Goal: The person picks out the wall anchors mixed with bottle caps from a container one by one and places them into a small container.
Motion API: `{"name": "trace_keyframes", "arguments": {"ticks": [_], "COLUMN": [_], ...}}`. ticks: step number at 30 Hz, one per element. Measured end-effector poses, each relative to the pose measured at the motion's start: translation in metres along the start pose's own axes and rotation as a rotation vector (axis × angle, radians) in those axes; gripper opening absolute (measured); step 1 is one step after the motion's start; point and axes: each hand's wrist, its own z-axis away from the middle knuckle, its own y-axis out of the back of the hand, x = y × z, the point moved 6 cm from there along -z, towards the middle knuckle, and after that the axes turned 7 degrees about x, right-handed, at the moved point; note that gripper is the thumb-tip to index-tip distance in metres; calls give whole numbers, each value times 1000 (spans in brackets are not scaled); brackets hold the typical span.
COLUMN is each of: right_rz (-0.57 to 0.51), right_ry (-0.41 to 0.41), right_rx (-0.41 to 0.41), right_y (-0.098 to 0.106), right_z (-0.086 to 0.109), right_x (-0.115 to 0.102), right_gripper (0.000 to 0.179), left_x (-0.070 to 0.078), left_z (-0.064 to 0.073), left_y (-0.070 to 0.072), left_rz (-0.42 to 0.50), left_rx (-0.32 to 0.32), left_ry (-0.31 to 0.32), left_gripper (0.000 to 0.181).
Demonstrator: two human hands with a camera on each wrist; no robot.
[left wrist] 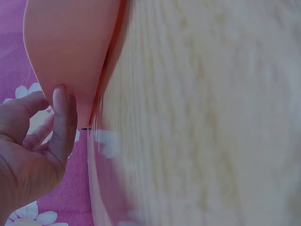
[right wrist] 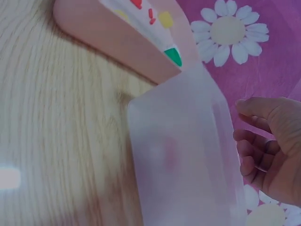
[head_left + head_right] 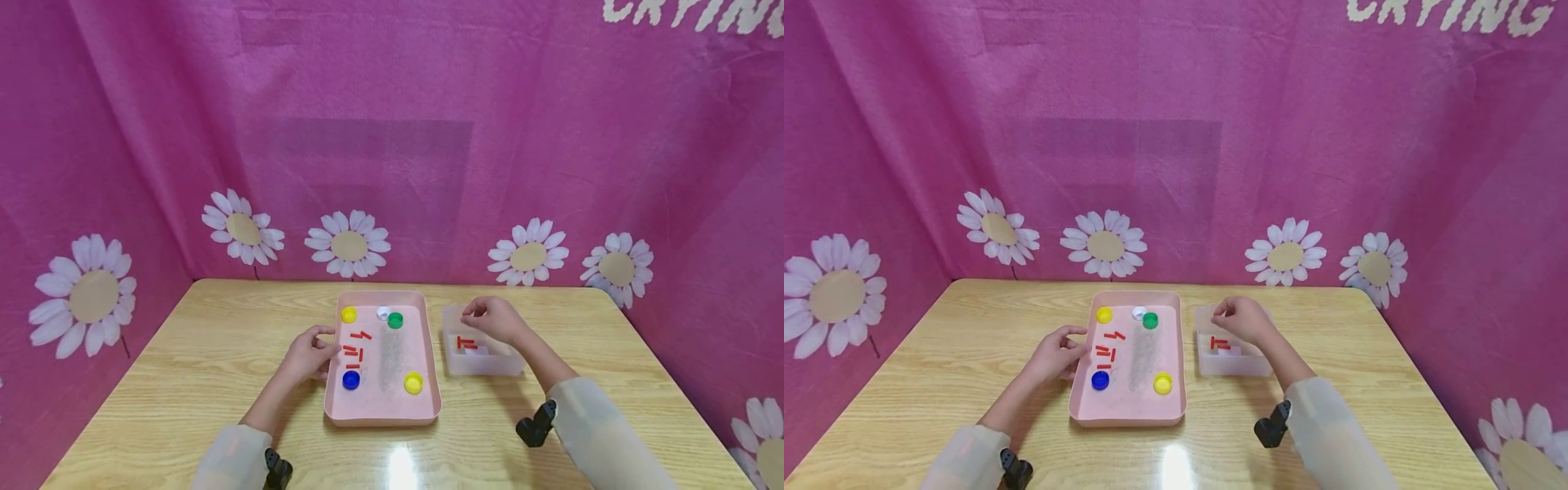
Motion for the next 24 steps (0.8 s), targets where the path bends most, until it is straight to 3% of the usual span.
{"name": "trace_keyframes", "arguments": {"ticks": [10,24], "right_rz": [-26,-73], "right_ry": [25,104], "right_rx": [30,-11], "right_y": [-6,-36], "right_z": [-11,-18], "right_x": [-24,-60], "right_gripper": [16,12], "left_x": [2,0], "left_z": [0,2], "left_y": [1,0], "left_rz": [9,17], "left_rx": [4,-11], "left_ry": [-1,14], "left_gripper": [42,41]}}
